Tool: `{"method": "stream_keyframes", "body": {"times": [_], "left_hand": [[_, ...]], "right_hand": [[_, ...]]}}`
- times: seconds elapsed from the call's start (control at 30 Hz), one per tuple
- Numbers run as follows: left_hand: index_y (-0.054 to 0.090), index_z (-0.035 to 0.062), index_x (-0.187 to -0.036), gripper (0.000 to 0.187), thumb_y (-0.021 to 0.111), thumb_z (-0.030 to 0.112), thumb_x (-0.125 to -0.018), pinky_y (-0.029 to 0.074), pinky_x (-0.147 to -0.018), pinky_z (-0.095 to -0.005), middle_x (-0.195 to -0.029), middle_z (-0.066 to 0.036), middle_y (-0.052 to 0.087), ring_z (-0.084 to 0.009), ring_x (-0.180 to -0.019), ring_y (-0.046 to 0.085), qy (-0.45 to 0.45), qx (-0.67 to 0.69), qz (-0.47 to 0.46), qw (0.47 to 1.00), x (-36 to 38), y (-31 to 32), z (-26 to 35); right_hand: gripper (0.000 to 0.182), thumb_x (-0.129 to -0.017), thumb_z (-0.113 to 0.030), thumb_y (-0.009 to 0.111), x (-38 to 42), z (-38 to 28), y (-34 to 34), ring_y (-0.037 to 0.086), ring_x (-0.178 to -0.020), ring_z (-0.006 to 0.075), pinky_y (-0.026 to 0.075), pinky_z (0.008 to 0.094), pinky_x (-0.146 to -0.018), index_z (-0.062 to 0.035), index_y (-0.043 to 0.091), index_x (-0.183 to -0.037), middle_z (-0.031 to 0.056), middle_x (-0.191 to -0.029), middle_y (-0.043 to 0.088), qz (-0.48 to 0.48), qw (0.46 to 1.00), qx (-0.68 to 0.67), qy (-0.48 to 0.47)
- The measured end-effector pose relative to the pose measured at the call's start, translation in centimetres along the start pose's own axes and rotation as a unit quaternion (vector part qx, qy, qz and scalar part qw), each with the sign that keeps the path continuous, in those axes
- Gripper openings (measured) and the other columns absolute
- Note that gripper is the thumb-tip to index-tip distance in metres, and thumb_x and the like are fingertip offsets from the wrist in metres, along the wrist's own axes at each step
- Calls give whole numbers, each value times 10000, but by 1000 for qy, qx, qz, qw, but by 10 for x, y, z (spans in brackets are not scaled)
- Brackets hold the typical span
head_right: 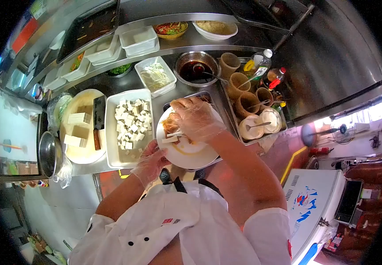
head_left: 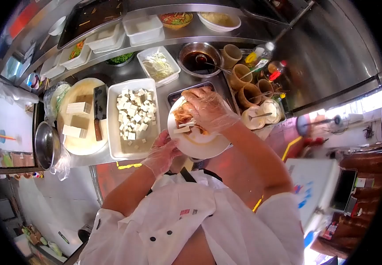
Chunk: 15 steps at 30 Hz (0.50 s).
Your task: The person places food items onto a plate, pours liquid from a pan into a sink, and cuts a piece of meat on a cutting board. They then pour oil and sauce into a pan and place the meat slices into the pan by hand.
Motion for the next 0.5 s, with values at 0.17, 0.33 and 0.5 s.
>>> {"method": "stream_keyframes", "body": {"times": [0.17,0.33,0.5], "left_hand": [[480,66,-1394,451,574,-12,-960,619,-914,-411,-1313,-138,604,-273,-1147,654,3,2,1,1000,1,2,0],[480,62,-1394,444,563,-13,-964,623,-910,-420,-1313,-149,601,-280,-1146,654,13,3,11,1000,0,0,1],[487,79,-1381,422,562,-4,-974,622,-862,-373,-1243,-107,617,-241,-1104,660,14,4,20,1000,1,2,5]], "right_hand": [[300,-967,-247,550,-2,6,0,571,-1182,304,429,440,-1039,-82,678,-1181,117,-1278,625,8,1000,8,-8],[297,-959,-273,589,-4,22,-13,598,-1121,330,447,459,-1009,-72,668,-1162,136,-1157,661,37,989,-114,91],[363,-939,-344,615,-1,-13,-27,586,-1140,348,434,473,-1024,-72,660,-1175,149,-1159,651,40,997,-59,-43]]}}
Point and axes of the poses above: each hand's wrist, its own x-axis away from the middle knuckle, its own y-axis out of the palm, z = x × y, the point moved 5 cm from there along -x, towards the middle knuckle
